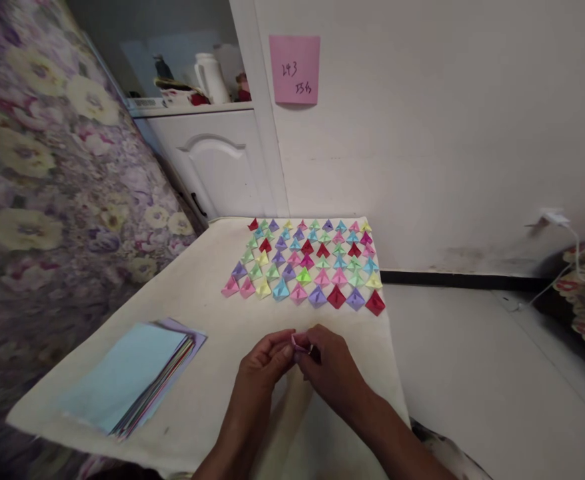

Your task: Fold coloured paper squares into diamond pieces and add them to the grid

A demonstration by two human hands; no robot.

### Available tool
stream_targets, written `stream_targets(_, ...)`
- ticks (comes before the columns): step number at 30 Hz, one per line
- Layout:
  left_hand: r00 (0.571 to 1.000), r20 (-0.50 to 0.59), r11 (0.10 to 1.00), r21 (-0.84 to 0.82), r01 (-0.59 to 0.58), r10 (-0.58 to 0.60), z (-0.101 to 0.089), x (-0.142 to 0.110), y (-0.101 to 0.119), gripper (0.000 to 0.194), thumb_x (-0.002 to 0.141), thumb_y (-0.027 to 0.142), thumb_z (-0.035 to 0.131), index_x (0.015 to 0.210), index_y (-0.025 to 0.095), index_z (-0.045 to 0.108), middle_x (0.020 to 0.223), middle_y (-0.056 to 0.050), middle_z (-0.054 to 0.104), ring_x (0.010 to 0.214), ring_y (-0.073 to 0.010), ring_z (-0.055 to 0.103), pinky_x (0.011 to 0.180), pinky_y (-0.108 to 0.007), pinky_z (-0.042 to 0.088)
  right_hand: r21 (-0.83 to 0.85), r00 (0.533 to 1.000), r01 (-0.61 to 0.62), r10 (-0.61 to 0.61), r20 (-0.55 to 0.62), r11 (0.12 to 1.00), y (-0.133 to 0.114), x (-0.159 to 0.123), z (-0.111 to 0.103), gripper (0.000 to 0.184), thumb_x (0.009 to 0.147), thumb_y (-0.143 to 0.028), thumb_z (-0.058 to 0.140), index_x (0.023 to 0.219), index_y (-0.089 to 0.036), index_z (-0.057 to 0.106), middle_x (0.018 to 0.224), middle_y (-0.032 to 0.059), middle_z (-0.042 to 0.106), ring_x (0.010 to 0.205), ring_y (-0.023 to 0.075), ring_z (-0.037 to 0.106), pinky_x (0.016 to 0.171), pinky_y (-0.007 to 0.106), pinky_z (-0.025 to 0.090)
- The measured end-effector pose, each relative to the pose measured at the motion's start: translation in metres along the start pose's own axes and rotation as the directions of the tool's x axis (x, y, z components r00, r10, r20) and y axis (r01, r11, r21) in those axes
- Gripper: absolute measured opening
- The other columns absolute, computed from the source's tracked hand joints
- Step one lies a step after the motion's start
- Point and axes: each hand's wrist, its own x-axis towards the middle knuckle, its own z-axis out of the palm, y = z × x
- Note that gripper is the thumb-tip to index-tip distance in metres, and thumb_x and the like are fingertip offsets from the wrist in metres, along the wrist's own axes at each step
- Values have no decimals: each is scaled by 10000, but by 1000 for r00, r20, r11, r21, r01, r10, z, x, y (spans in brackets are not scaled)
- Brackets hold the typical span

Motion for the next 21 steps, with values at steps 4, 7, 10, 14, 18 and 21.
stream_targets(4, 1000, -26, 999, -46, -9, 8, -1, 4, -2, 256, 688, 205, 707, 924, 139, 630, 875, -74, 713, 838, -173, 643, 792, -276, 470, -82, 998, 53, -55, -30, 995, 0, -1, 2, 134, 802, -244, 546, 677, -195, 538, 602, -21, 534, 527, 115, 527, 489, 219, 401)
stream_targets(7, 999, -26, 999, -38, -22, 21, -2, 4, -1, 243, 675, 193, 716, 901, 139, 645, 863, -72, 716, 817, -165, 642, 780, -267, 469, -68, 999, 24, -26, -36, 997, 1, -2, 4, 129, 818, -256, 535, 706, -193, 538, 609, -18, 549, 515, 113, 530, 483, 217, 400)
stream_targets(10, 1000, -18, 1000, -15, -22, 21, -2, 5, 1, 223, 672, 198, 716, 879, 132, 664, 845, -75, 715, 809, -173, 639, 770, -269, 468, -59, 999, 21, -23, -40, 998, 3, -4, 7, 102, 842, -243, 507, 760, -194, 545, 609, -17, 569, 507, 114, 536, 487, 218, 401)
stream_targets(14, 999, -17, 999, 22, -32, 33, -2, 5, 2, 184, 675, 207, 712, 839, 128, 680, 773, -57, 707, 761, -165, 629, 731, -253, 462, -127, 993, 107, -112, -30, 986, 3, -7, 8, 103, 867, -212, 464, 904, -206, 559, 604, -22, 567, 523, 126, 541, 525, 234, 405)
stream_targets(18, 998, -37, 998, 22, -52, 53, -3, 5, 1, 141, 681, 209, 711, 792, 130, 675, 736, -39, 691, 720, -147, 605, 713, -249, 454, -127, 992, 128, -129, -2, 984, -2, -11, 6, 162, 895, -220, 412, 1025, -215, 509, 636, -16, 574, 581, 145, 575, 551, 243, 419)
stream_targets(21, 998, -37, 998, 13, -58, 59, -3, 4, 1, 117, 691, 202, 702, 781, 135, 669, 716, -28, 681, 703, -131, 589, 690, -233, 447, -98, 994, 103, -105, -9, 990, -4, -13, 6, 231, 901, -236, 395, 1127, -215, 443, 714, 0, 599, 594, 145, 588, 547, 245, 429)
